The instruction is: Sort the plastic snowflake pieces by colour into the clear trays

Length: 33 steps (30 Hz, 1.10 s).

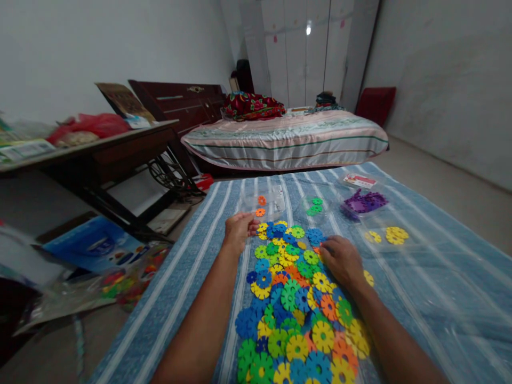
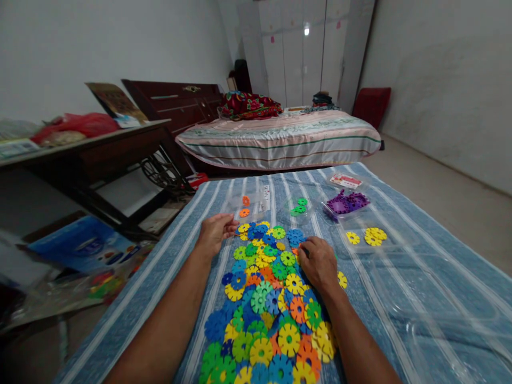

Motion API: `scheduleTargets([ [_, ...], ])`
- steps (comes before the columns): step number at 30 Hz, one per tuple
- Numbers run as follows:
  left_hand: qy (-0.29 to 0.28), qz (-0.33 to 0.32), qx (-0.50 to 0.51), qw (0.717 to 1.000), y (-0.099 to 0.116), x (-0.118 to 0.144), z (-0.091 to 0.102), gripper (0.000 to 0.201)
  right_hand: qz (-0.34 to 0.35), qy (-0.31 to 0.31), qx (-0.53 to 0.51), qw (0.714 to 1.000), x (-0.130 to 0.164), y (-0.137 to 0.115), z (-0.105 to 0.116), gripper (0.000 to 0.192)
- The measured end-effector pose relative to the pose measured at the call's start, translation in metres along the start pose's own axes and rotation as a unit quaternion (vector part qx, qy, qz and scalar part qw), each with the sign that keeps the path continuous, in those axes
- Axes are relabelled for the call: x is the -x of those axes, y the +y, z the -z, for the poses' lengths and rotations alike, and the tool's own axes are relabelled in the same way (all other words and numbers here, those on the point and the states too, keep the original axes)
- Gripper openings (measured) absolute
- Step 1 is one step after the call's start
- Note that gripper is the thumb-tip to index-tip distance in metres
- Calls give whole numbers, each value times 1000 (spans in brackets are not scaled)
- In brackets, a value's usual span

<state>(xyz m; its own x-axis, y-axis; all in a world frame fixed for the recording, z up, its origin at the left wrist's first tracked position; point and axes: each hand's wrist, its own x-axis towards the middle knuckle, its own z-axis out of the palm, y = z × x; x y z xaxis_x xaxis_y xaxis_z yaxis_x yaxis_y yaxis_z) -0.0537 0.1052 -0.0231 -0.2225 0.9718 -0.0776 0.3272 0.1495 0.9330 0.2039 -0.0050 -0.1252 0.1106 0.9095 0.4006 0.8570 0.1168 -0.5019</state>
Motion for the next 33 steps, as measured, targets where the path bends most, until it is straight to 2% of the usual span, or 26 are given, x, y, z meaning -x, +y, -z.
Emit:
scheduleTargets([
  [4,34,-33,-146,988,-32,2,0,10,0,2,2,1000,-1,-1,0,23],
  [7,45,-68,-248,965,-44,2,1,10,-3,10,5,1000,0,-2,1,23],
  [14,28,-108,-385,916,-45,7,-8,27,-2,9,-2,1000,0,-1,0,24],
  [19,9,-128,-477,870,-44,11,-9,33,4,4,-5,1000,0,-2,2,24],
  [24,21,-152,-469,870,-52,11,-8,34,3,3,-2,1000,0,-1,2,25],
  [33,24,-192,-387,902,-66,2,-10,23,2,3,8,1000,0,0,0,24],
])
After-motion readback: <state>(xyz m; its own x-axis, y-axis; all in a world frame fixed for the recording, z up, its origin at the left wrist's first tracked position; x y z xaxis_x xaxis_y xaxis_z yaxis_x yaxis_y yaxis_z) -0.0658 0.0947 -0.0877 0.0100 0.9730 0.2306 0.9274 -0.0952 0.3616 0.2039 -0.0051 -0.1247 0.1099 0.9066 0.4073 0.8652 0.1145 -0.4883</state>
